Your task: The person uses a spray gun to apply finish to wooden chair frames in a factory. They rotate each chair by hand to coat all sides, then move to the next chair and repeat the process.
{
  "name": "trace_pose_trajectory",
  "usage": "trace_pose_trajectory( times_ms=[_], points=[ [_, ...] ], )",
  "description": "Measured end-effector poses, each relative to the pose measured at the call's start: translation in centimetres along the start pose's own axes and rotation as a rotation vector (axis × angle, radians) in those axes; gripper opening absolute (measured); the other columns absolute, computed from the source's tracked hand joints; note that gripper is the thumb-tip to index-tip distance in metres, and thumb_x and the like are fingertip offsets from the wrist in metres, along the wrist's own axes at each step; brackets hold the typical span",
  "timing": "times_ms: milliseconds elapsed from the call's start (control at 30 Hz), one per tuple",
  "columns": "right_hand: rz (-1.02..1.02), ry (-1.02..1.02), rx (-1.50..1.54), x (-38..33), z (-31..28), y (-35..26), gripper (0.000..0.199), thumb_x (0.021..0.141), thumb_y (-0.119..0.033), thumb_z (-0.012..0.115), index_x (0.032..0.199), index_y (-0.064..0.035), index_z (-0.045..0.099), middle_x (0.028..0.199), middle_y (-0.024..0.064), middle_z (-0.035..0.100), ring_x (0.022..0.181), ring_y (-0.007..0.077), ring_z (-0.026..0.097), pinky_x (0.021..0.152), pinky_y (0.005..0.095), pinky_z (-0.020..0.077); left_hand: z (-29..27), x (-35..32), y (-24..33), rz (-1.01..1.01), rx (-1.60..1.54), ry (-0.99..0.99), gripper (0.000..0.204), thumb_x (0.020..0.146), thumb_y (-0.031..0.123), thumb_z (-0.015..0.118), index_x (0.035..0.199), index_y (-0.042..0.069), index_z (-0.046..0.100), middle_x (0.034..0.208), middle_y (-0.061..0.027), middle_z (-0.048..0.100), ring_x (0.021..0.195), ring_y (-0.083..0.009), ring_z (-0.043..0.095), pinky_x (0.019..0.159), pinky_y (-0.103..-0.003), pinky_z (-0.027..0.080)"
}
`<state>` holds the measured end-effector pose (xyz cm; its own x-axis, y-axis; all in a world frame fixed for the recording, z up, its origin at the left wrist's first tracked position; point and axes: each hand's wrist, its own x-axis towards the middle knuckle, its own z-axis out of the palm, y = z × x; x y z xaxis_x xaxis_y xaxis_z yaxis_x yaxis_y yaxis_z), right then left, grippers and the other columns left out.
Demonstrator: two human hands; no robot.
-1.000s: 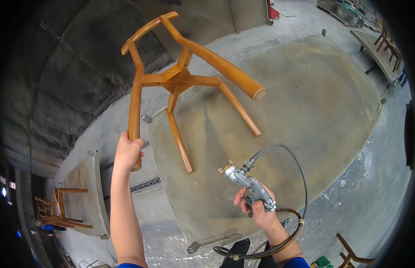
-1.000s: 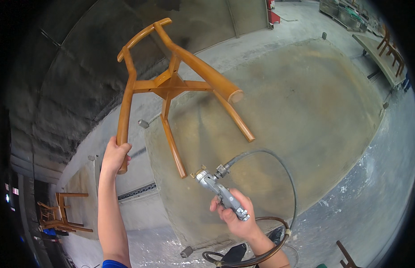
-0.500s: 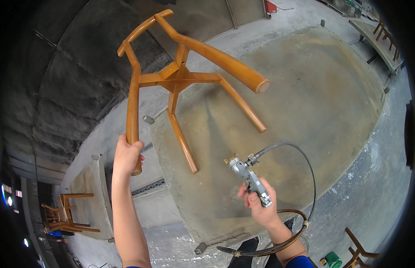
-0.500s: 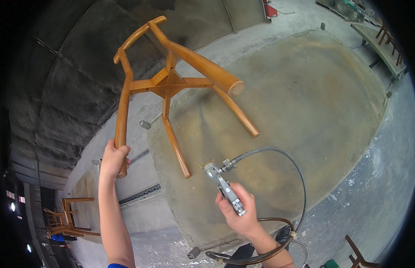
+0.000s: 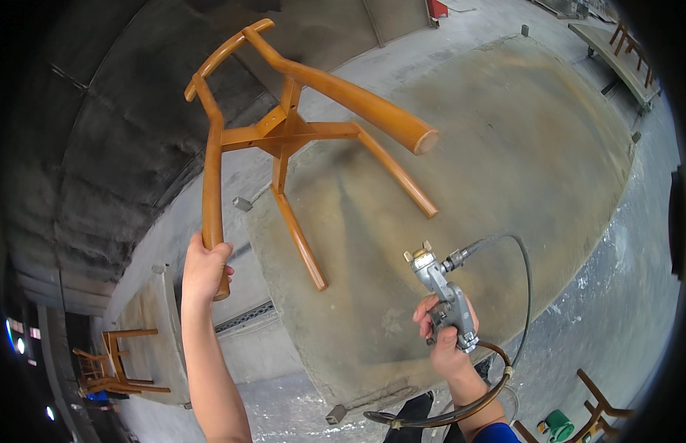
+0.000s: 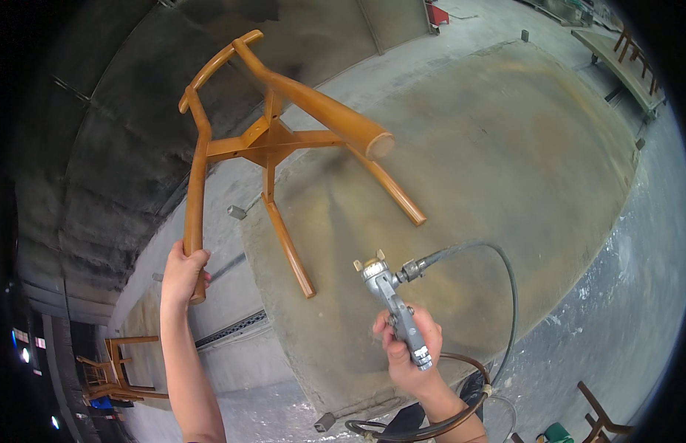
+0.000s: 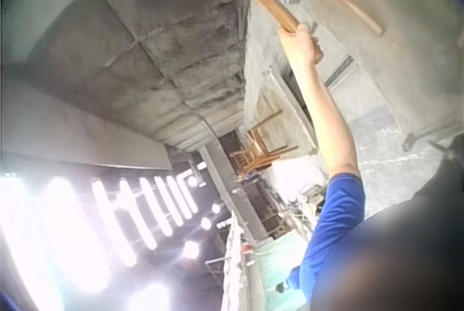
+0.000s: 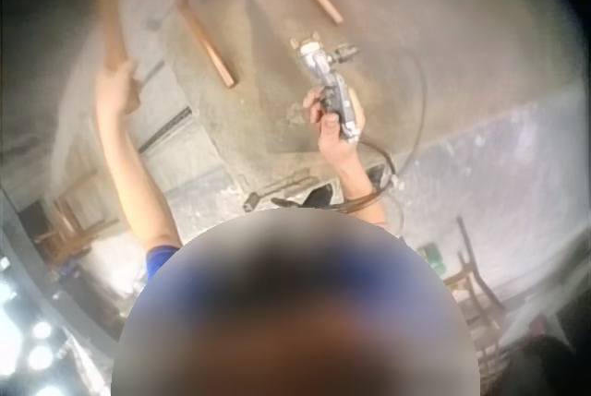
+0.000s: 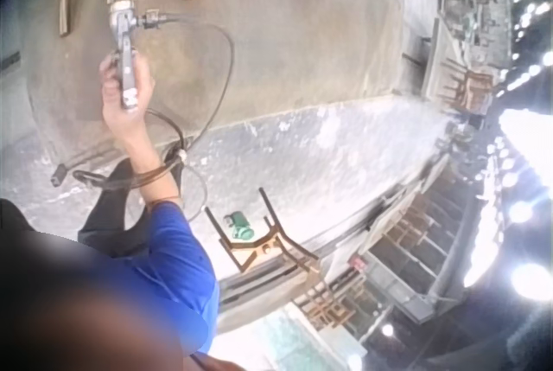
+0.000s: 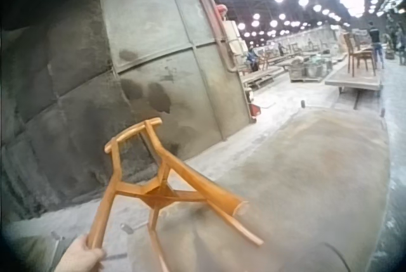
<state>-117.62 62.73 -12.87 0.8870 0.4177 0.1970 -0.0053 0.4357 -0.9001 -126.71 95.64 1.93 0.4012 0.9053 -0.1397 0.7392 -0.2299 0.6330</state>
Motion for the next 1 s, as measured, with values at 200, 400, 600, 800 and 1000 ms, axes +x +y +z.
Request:
trace_pose_trajectory(
  times_ms=[200, 400, 600, 800, 1000],
  points=[
    [0.058, 0.015, 0.003, 0.1, 0.0, 1.0, 0.062, 0.095, -0.054, 0.066, 0.107, 0.0053, 0.055, 0.084, 0.0071, 0.067, 0.061, 0.0051, 0.051, 0.054, 0.0213, 0.0423, 0.1, 0.0, -0.2, 0.003, 0.005, 0.011, 0.045, 0.087, 0.017, 0.064, 0.127, -0.002, 0.05, 0.084, -0.0068, 0.059, 0.058, -0.0141, 0.059, 0.053, -0.032, 0.05],
    [0.035, 0.057, 0.09, 0.0, 0.0, 2.0, 0.062, 0.096, -0.055, 0.065, 0.109, 0.0053, 0.056, 0.084, 0.008, 0.067, 0.06, 0.0064, 0.053, 0.053, 0.022, 0.0433, 0.3, 0.0, -0.3, -0.008, 0.012, 0.015, 0.044, 0.088, 0.017, 0.064, 0.125, -0.001, 0.05, 0.085, -0.0065, 0.06, 0.058, -0.0139, 0.059, 0.053, -0.032, 0.05],
    [0.188, -0.018, 0.029, -1.1, -0.5, 2.2, 0.055, 0.098, -0.049, 0.064, 0.114, 0.0033, 0.057, 0.084, 0.0056, 0.067, 0.061, 0.0054, 0.054, 0.054, 0.022, 0.043, 0.2, 0.2, -0.4, 0.006, 0.015, -0.007, 0.044, 0.088, 0.018, 0.064, 0.124, -0.002, 0.051, 0.085, -0.0072, 0.06, 0.059, -0.0141, 0.059, 0.054, -0.032, 0.05],
    [0.268, -0.072, -0.063, -3.1, -0.4, 4.0, 0.037, 0.098, -0.033, 0.068, 0.109, 0.0007, 0.06, 0.076, 0.002, 0.065, 0.063, 0.0061, 0.053, 0.058, 0.0245, 0.0436, 0.2, 0.1, -0.6, 0.001, 0.045, 0.004, 0.044, 0.088, 0.019, 0.064, 0.124, -0.003, 0.051, 0.085, -0.0078, 0.06, 0.061, -0.0143, 0.06, 0.055, -0.032, 0.051],
    [0.42, -0.111, -0.162, -4.7, 0.0, 5.8, 0.029, 0.095, -0.025, 0.073, 0.104, -0.0003, 0.062, 0.072, 0.002, 0.062, 0.065, 0.0092, 0.056, 0.061, 0.0275, 0.0465, 0.4, -0.2, -0.5, 0.002, 0.043, 0.004, 0.046, 0.088, 0.019, 0.064, 0.127, -0.002, 0.051, 0.087, -0.0072, 0.061, 0.062, -0.0142, 0.06, 0.057, -0.032, 0.052]
  ],
)
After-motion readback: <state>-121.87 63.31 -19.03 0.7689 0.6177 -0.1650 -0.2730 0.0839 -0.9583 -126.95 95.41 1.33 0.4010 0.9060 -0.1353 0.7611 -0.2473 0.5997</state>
